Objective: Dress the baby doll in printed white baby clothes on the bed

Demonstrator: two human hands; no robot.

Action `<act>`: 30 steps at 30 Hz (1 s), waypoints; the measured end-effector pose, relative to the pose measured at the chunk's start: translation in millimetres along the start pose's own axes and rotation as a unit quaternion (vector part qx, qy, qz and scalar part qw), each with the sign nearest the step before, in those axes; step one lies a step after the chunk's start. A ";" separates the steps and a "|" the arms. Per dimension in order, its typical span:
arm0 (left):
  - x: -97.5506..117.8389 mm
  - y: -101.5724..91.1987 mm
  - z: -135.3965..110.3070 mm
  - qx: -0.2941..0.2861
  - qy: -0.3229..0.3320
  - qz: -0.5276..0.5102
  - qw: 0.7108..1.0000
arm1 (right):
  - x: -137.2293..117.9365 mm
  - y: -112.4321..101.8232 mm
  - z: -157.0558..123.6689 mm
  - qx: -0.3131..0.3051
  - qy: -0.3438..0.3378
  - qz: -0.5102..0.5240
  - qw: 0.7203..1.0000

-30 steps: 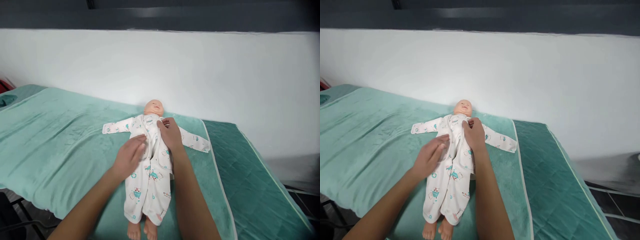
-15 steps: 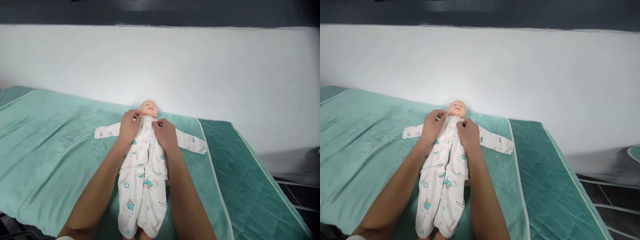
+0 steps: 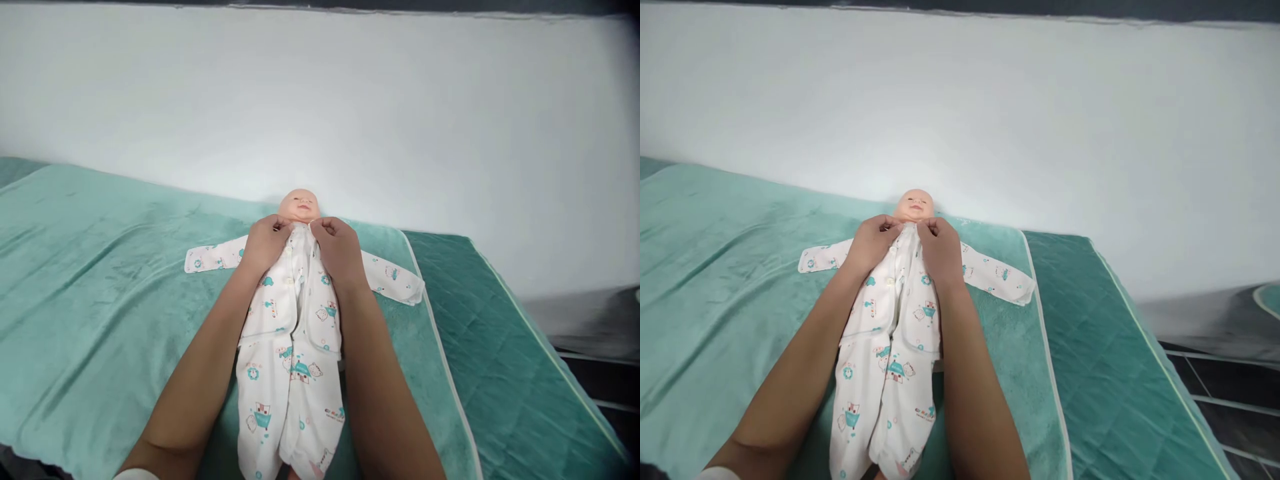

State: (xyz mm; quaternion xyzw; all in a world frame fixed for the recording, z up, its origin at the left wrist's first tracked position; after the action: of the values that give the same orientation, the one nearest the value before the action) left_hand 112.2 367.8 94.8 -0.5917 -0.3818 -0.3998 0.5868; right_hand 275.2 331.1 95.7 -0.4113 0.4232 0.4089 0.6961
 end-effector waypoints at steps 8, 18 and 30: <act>5.3 -5.1 -4.9 0.012 0.023 -0.122 0.992 | 0.0 -1.7 -11.7 -0.042 0.053 -0.029 0.997; 10.4 7.0 -11.6 -0.030 0.029 -0.087 0.995 | 6.7 3.3 -16.3 -0.022 0.023 0.096 0.995; 7.7 7.2 -12.1 -0.035 0.041 -0.084 0.995 | 1.6 10.3 -17.8 -0.069 0.041 0.112 0.990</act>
State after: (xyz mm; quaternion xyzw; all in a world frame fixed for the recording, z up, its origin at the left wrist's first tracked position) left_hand 121.5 355.4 99.1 -0.5609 -0.3917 -0.4845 0.5452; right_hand 261.7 318.4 86.5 -0.4247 0.4655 0.4957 0.5977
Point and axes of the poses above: each hand's wrist, its own z-axis towards the middle knuckle, its own y-axis out of the palm, x = y × z, the point moved 8 cm from there along z, towards the middle knuckle, and after that the axes turned 10 degrees about -y, right-handed, at the moved point
